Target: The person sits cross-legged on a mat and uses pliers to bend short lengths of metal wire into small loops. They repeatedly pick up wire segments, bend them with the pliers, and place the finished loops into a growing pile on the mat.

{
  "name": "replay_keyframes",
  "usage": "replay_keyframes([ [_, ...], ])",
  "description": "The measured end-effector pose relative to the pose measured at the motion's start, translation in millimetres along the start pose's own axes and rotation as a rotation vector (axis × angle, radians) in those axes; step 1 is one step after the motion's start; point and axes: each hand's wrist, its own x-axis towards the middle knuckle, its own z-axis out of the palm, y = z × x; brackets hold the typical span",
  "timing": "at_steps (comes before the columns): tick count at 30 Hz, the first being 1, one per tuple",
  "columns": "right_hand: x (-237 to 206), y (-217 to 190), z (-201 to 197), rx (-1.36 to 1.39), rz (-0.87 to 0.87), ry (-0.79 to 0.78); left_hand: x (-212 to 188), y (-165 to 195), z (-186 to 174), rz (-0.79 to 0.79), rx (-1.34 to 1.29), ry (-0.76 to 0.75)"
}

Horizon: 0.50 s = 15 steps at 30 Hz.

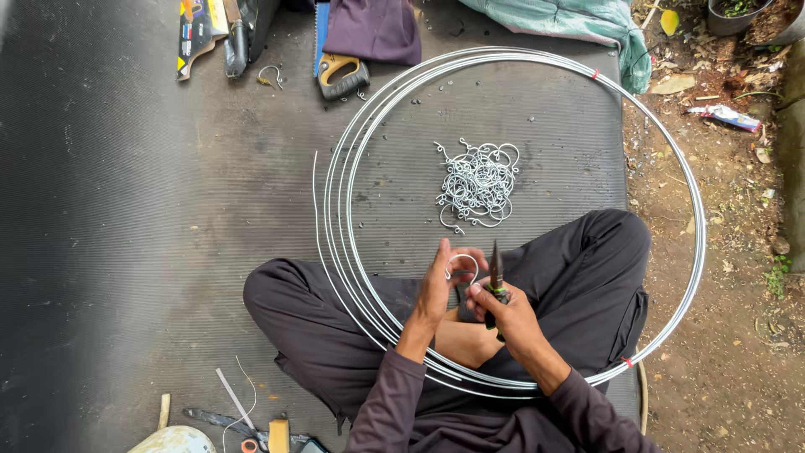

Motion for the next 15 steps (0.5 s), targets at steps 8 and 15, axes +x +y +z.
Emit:
replay_keyframes([
  [8, 65.6, -23.5, 1.5, -0.102, -0.021, 0.233, -15.2, 70.1, -44.1, 0.205, 0.748, 0.333],
  [15, 40.7, -30.0, -14.8, -0.303, 0.197, -0.034, -42.4, 107.0, -102.5, 0.403, 1.356, 0.713],
])
